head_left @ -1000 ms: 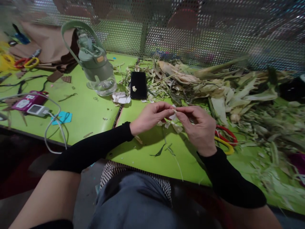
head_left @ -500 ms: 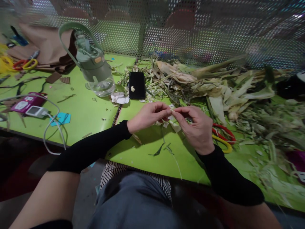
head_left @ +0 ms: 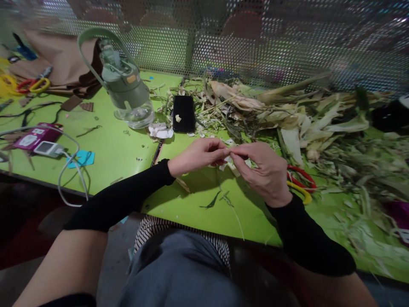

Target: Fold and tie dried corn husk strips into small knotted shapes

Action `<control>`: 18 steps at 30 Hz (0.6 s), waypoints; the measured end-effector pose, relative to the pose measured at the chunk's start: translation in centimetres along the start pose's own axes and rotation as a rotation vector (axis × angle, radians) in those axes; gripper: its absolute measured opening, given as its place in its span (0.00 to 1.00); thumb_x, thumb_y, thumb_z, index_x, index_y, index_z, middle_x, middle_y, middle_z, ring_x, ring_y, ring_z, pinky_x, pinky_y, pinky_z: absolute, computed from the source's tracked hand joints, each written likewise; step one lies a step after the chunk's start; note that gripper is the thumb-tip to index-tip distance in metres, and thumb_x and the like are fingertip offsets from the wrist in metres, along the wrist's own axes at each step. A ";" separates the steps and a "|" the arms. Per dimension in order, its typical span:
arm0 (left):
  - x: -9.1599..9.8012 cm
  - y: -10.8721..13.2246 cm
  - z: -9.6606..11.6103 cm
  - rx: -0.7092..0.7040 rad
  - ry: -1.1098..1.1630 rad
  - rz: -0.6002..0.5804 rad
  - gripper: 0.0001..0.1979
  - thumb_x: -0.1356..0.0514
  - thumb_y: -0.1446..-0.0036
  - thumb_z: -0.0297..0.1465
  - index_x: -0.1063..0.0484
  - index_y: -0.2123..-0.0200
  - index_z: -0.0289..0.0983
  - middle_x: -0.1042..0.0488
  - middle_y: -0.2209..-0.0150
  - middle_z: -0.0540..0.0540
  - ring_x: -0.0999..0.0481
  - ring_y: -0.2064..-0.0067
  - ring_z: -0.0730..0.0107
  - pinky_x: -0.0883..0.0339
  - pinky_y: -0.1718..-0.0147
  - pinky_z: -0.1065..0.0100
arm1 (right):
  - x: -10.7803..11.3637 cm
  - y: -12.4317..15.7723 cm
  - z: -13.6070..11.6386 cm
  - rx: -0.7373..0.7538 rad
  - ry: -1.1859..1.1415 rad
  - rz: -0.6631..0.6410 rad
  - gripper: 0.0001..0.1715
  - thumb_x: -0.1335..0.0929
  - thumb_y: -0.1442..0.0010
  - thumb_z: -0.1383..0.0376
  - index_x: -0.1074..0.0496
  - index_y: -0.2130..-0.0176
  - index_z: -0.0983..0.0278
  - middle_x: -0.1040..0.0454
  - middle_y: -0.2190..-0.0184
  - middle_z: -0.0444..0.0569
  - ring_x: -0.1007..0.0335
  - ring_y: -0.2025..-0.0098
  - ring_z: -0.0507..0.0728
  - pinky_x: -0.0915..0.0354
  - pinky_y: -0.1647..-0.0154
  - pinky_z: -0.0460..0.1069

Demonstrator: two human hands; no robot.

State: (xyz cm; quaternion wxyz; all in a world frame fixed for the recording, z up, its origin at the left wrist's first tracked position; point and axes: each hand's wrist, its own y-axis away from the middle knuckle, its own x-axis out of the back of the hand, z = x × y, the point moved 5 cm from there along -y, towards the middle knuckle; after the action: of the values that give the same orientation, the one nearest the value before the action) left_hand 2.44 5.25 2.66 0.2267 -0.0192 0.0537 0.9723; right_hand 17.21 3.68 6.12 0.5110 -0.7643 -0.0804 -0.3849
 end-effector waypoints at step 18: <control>0.5 0.1 0.5 -0.007 0.118 0.061 0.03 0.40 0.35 0.24 0.28 0.63 0.30 0.26 0.72 0.52 0.28 0.71 0.82 0.35 0.67 0.73 | -0.4 0.1 1.2 -0.236 -0.146 0.009 0.04 0.27 0.35 0.64 0.21 0.59 0.61 0.18 0.66 0.48 0.23 0.68 0.55 0.28 0.67 0.51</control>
State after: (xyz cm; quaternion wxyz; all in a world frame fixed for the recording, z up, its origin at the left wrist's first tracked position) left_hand 1.97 5.38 3.12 0.1934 -0.0758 0.0641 0.9761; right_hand 17.56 4.74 5.55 0.4121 -0.8455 -0.0684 -0.3327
